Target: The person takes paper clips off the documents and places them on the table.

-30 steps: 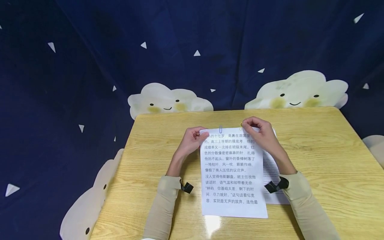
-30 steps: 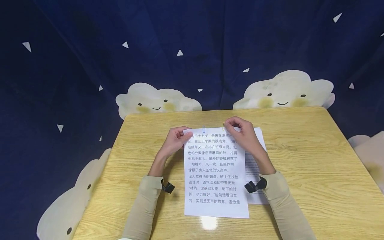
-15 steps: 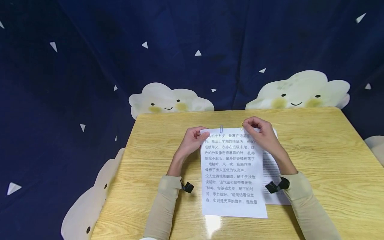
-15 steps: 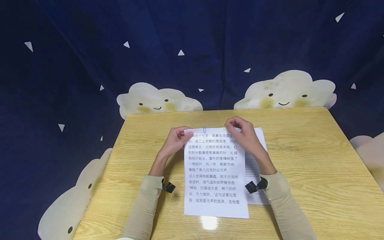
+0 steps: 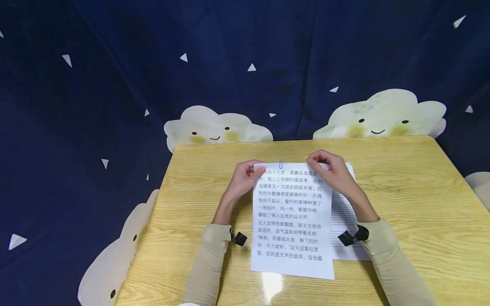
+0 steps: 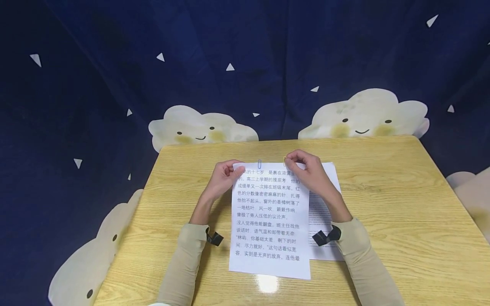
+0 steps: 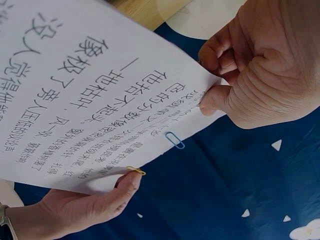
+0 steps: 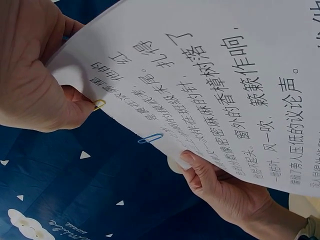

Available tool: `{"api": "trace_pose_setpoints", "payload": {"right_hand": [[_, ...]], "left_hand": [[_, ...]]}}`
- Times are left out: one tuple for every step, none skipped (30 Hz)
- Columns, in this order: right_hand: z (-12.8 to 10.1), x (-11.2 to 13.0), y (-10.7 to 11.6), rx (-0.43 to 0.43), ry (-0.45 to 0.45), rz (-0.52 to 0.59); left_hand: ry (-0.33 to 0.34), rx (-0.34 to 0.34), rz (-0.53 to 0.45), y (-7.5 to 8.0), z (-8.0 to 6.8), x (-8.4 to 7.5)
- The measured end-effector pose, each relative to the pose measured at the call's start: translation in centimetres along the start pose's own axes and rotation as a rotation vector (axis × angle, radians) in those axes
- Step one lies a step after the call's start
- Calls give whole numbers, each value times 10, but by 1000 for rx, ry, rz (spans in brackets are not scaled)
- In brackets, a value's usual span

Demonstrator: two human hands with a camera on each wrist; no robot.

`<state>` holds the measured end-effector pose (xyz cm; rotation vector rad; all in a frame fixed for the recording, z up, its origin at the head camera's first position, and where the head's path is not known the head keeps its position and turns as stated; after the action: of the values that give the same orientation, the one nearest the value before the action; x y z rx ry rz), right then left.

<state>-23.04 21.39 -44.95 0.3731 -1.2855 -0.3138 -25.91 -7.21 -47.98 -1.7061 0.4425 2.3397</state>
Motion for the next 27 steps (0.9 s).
{"api": "trace_pose_setpoints", "payload": {"right_hand": [[0,0,0,2,1,-1],[0,0,0,3,1,-1],[0,1,0,3,2,-2],[0,1,1,2,2,-2],[-1,2,1,1,2,-3],[-1,1,1,0,3,-5],[-1,2,1,-1,3,-6],[-1,1,1,-4,5,-10],[-1,1,1,-4,6,-10],[-1,2,1,-5,7,-10],[-1,2,2,-7,8,-13],[-1,1,2,-10,10,-15],[-2,2,3,-13,11,-15],[-2,2,4,-16,14,-16],[-2,2,5,-20,12,-18],[-2,1,6,-24,14,-21],[-1,0,6,-27,15,-25],[-1,0,7,-29,14,-24],[-1,-1,8,-32,16,-23],[0,-2,9,-35,18,-24],[0,-2,10,-37,19,-26],[0,-2,10,-40,24,-25],[0,-2,11,-42,26,-26],[0,-2,12,-43,29,-25],[0,-1,12,-44,33,-27],[0,-1,12,-43,35,-29],[1,-1,13,-42,37,-29]], "left_hand": [[-3,0,-1,0,0,0],[-8,1,-2,0,0,0],[-14,2,-3,0,0,0],[-20,3,-6,1,0,1],[-25,4,-5,1,0,1],[-28,5,-6,1,0,2],[-31,5,-4,1,0,3],[-33,6,-2,2,-1,3],[-35,7,0,2,-1,4],[-36,8,2,2,-1,4],[-37,8,5,1,-1,4],[-38,9,6,1,-1,5],[-40,9,9,1,-1,5],[-43,10,12,1,-1,4],[-44,10,14,1,-1,4],[-45,11,15,1,-1,4],[-45,10,15,1,-1,4],[-45,11,13,1,-1,3],[-44,11,11,2,-1,3],[-42,12,8,2,-1,3],[-41,11,4,2,-1,3],[-40,11,2,2,-1,3],[-39,10,1,2,-1,3],[-37,10,2,2,-1,3],[-34,8,3,2,-1,4],[-33,6,4,2,0,4],[-31,4,3,2,0,4]]}}
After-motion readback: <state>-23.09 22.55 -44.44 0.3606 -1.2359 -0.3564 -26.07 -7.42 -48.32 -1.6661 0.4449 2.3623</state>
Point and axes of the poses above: each hand's wrist, its own z-axis towards the middle knuckle, its own y-axis out of the back of the hand, x = y × z, the point moved 2 cm from there along z, towards the middle knuckle, and after that the axes turned 9 degrees about -y, right-handed, at the moved point
